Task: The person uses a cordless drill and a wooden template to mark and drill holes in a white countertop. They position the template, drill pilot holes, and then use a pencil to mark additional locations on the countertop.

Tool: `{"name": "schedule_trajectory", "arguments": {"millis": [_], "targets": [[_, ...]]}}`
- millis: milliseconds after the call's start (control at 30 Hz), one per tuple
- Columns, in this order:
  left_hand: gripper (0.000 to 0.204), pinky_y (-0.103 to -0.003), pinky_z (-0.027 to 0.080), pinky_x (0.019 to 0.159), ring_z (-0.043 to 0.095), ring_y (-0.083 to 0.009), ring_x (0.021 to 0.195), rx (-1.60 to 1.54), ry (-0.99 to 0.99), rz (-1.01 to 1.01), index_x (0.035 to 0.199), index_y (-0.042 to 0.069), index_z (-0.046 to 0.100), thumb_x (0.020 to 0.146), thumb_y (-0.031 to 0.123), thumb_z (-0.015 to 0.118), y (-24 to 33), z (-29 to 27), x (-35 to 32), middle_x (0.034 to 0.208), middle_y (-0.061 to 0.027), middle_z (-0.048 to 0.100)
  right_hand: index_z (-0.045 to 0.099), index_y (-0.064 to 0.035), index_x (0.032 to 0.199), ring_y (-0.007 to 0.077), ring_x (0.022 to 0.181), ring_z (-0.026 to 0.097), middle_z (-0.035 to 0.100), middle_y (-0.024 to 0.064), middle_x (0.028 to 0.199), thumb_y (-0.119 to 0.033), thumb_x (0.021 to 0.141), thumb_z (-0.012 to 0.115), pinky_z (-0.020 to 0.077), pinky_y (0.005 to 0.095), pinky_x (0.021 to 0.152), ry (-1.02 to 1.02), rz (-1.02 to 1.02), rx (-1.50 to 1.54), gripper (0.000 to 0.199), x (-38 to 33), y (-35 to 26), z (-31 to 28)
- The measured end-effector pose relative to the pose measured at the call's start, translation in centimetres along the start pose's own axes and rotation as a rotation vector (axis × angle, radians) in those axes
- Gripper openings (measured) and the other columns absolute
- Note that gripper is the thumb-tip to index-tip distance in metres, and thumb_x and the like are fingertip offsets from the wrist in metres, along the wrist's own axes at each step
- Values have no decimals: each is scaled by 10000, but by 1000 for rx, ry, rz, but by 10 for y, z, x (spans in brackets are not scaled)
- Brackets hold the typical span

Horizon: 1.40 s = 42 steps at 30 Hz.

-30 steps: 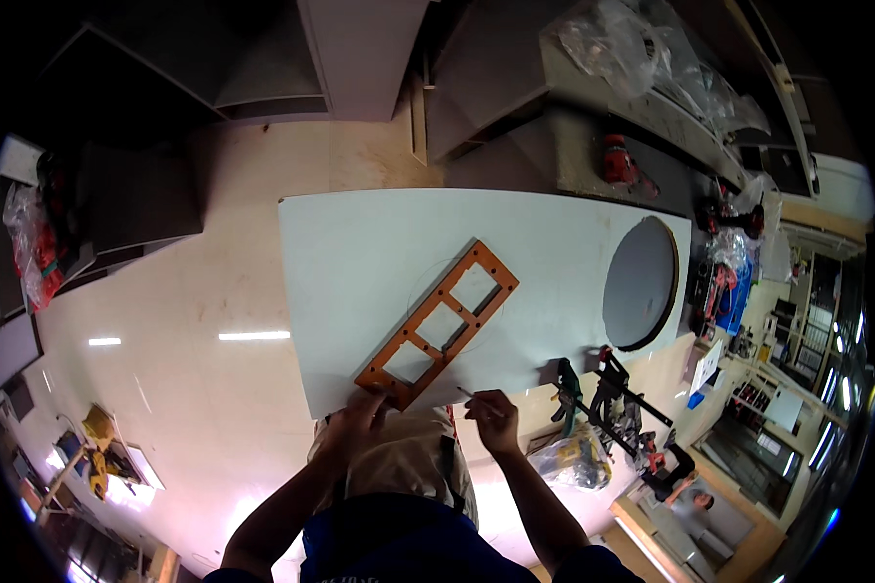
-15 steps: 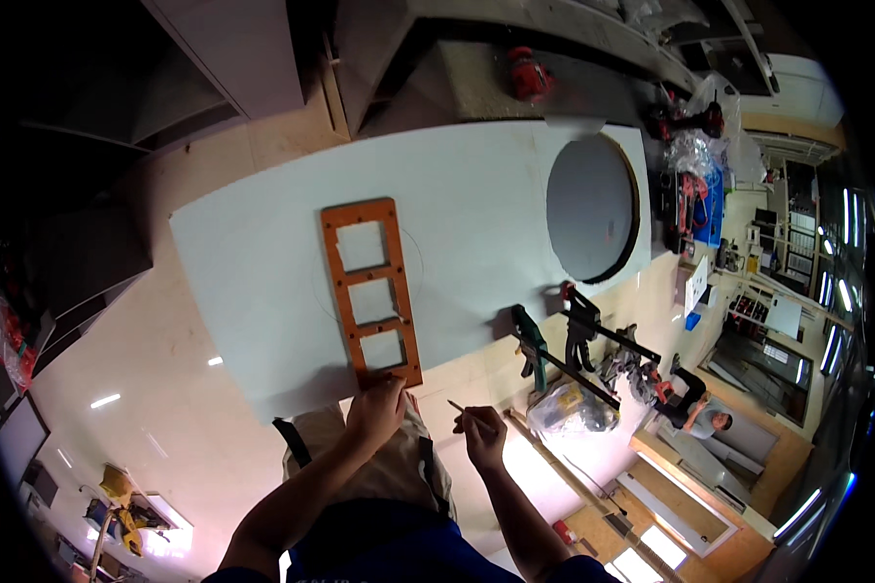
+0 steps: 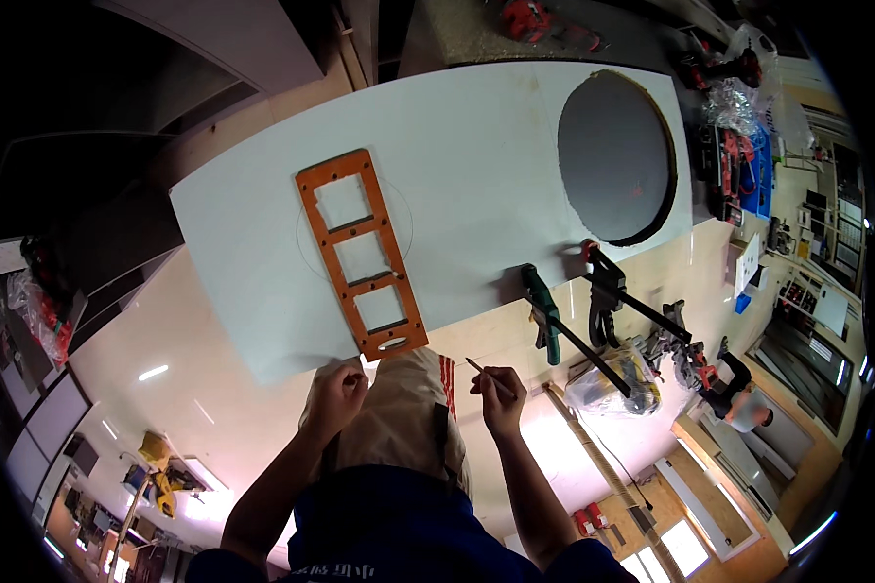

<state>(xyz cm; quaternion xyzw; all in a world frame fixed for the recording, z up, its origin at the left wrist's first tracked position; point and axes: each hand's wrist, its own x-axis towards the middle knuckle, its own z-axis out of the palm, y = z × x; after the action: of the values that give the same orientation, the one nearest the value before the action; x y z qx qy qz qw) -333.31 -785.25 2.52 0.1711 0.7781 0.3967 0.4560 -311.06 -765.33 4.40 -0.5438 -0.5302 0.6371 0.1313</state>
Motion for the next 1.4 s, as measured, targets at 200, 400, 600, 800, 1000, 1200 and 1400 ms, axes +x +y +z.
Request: {"name": "schedule_trajectory", "arguments": {"millis": [200, 400, 600, 800, 1000, 1200, 1400], "targets": [[213, -240, 509, 582, 637, -98, 713, -301, -153, -329, 1062, -37, 625, 985, 160, 600, -13, 10, 2, 850, -66, 685, 635, 14, 986, 218, 768, 715, 709, 141, 855, -46, 871, 680, 557, 311, 673, -344, -235, -292, 137, 16, -20, 39], [180, -254, 538, 618, 662, -118, 751, -268, -38, -341, 1031, -49, 646, 972, 104, 573, -39, -2, -3, 868, -85, 697, 637, -41, 1002, 327, 731, 668, 665, 134, 834, -40, 812, 688, 537, 393, 631, -502, -414, -511, 197, 35, -35, 89], [167, -254, 543, 617, 656, -114, 709, -306, 30, -364, 1007, -50, 640, 966, 96, 570, -48, -21, -11, 838, -85, 696, 641, -49, 1046, 315, 738, 670, 662, 130, 842, -20, 812, 677, 531, 391, 620, -511, -472, -557, 239, 39, -40, 101], [122, -228, 492, 528, 592, -68, 605, -353, 268, -249, 1040, -25, 609, 975, 64, 557, -58, -59, -20, 763, -79, 670, 642, -44, 1083, 298, 721, 671, 668, 129, 859, -6, 813, 674, 527, 374, 609, -527, -482, -567, 275, 36, -37, 109], [106, -225, 460, 537, 552, -81, 583, -331, 464, -163, 1041, -23, 618, 972, 14, 547, -76, -108, -18, 739, -71, 644, 650, -18, 1105, 298, 729, 685, 692, 147, 922, 22, 814, 665, 548, 364, 639, -551, -623, -565, 294, 41, -37, 116], [148, -280, 511, 733, 630, -157, 891, 56, 677, -28, 1072, 12, 616, 936, -9, 559, -83, -123, -8, 1078, -67, 645, 654, -6, 1127, 275, 754, 702, 697, 149, 927, 53, 815, 659, 557, 328, 644, -578, -544, -568, 317, 40, -40, 115], [399, -449, 431, 1046, 488, -322, 1308, 292, 721, 111, 1309, 17, 489, 923, 32, 586, -70, -121, -2, 1402, -165, 498, 663, 0, 1118, 226, 761, 709, 696, 132, 867, 57, 814, 652, 554, 295, 671, -538, -488, -549, 309, 48, -58, 99]]}}
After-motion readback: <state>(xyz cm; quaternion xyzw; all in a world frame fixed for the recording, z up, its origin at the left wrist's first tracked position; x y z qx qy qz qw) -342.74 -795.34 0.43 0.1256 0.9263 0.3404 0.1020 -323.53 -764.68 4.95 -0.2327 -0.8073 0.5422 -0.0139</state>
